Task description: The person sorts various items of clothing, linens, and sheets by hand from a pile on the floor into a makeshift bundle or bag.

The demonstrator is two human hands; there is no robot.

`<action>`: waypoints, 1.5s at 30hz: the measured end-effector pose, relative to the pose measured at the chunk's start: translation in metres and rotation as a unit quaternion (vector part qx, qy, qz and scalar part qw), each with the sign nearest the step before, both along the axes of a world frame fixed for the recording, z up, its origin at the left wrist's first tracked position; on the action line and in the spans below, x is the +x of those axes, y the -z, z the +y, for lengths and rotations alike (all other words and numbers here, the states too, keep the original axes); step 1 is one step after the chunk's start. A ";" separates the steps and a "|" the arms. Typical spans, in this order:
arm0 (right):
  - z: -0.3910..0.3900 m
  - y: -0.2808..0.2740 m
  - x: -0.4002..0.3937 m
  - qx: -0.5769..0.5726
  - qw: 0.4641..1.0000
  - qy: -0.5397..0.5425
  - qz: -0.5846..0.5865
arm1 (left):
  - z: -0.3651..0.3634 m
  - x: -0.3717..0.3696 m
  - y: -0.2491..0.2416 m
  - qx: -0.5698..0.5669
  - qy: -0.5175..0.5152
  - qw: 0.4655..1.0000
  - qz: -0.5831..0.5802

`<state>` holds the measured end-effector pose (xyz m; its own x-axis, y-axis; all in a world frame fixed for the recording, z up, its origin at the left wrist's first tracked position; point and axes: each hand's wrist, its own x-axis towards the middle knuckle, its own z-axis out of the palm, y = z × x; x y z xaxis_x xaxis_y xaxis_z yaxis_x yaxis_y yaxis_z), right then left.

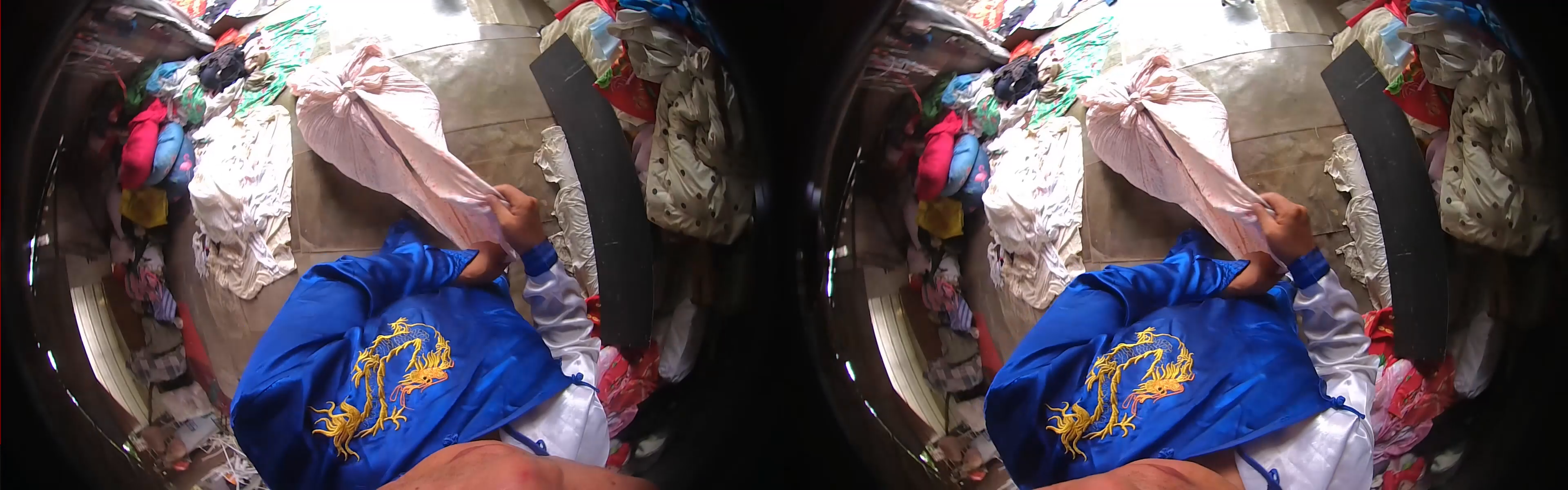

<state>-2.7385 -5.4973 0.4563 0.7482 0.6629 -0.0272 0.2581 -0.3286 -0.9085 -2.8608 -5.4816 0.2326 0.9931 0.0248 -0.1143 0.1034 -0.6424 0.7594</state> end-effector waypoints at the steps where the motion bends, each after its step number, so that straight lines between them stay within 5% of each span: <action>1: -0.001 0.003 -0.005 0.027 0.999 -0.034 0.017 | -0.009 0.014 -0.083 0.285 0.138 0.929 0.190; 2: -0.003 0.009 -0.011 0.068 0.995 -0.072 -0.022 | -0.010 0.003 -0.091 0.009 0.045 0.980 0.192; 3: -0.004 0.000 -0.022 0.097 0.990 -0.105 0.000 | -0.013 -0.013 -0.096 -0.271 -0.056 0.945 0.173; 4: -0.007 -0.005 -0.033 0.081 0.985 -0.150 0.030 | -0.012 -0.028 -0.100 -0.525 -0.150 0.828 0.128; 5: -0.008 0.000 -0.045 0.131 0.975 -0.179 -0.008 | -0.015 -0.042 -0.098 -0.734 -0.227 0.637 0.064; 6: -0.008 0.001 -0.058 0.137 0.972 -0.190 -0.011 | -0.017 -0.062 -0.070 -0.601 -0.242 0.761 0.034; 8: -0.009 -0.005 -0.074 0.143 0.960 -0.240 -0.006 | -0.035 -0.097 -0.055 -0.549 -0.337 0.765 0.023; 11: -0.003 0.006 -0.109 0.148 0.937 -0.314 -0.045 | -0.077 -0.130 -0.043 -0.630 -0.431 0.644 0.049; 14: 0.013 0.041 -0.154 0.037 0.883 -0.453 -0.116 | -0.111 -0.133 -0.026 -0.699 -0.474 0.533 0.049; 20: -0.008 0.123 -0.205 -0.168 0.729 -0.652 -0.122 | -0.134 -0.145 -0.017 -0.713 -0.526 0.463 -0.026; 22: -0.031 0.132 -0.201 -0.148 0.766 -0.621 -0.080 | -0.135 -0.148 -0.020 -0.673 -0.541 0.501 -0.056; 23: -0.050 0.120 -0.192 -0.035 0.847 -0.524 -0.084 | -0.133 -0.148 -0.024 -0.604 -0.545 0.577 -0.075; 25: -0.072 0.133 -0.161 0.054 0.918 -0.390 0.039 | -0.125 -0.138 -0.026 -0.429 -0.551 0.709 -0.100; 26: -0.082 0.147 -0.145 0.046 0.954 -0.295 0.015 | -0.120 -0.130 -0.023 -0.437 -0.566 0.689 -0.118; 27: -0.092 0.152 -0.124 -0.029 0.972 -0.230 0.036 | -0.117 -0.122 -0.013 -0.547 -0.592 0.576 -0.139; 28: -0.102 0.161 -0.106 -0.100 0.976 -0.193 0.030 | -0.117 -0.113 0.008 -0.738 -0.593 0.253 -0.199; 29: -0.112 0.168 -0.094 -0.158 0.970 -0.173 0.063 | -0.116 -0.110 -0.001 -0.740 -0.594 0.247 -0.198; 30: -0.131 0.247 -0.075 -0.229 0.946 -0.173 0.152 | -0.112 -0.107 -0.012 -0.741 -0.594 0.243 -0.197; 32: -0.137 0.251 -0.068 -0.298 0.799 -0.064 0.518 | -0.113 -0.108 -0.012 -0.743 -0.592 0.257 -0.179; 34: -0.142 0.258 -0.081 -0.232 0.698 -0.041 0.676 | -0.112 -0.108 -0.011 -0.749 -0.586 0.261 -0.169; 38: -0.115 0.226 -0.122 -0.017 0.597 -0.123 0.793 | -0.115 -0.096 -0.033 -0.730 -0.620 0.256 -0.134; 40: -0.100 0.239 -0.115 -0.041 0.554 -0.102 0.825 | -0.124 -0.095 -0.021 -0.725 -0.631 0.239 -0.138; 45: -0.103 0.261 -0.086 -0.190 0.745 -0.065 0.636 | -0.150 -0.093 0.006 -0.741 -0.634 0.215 -0.047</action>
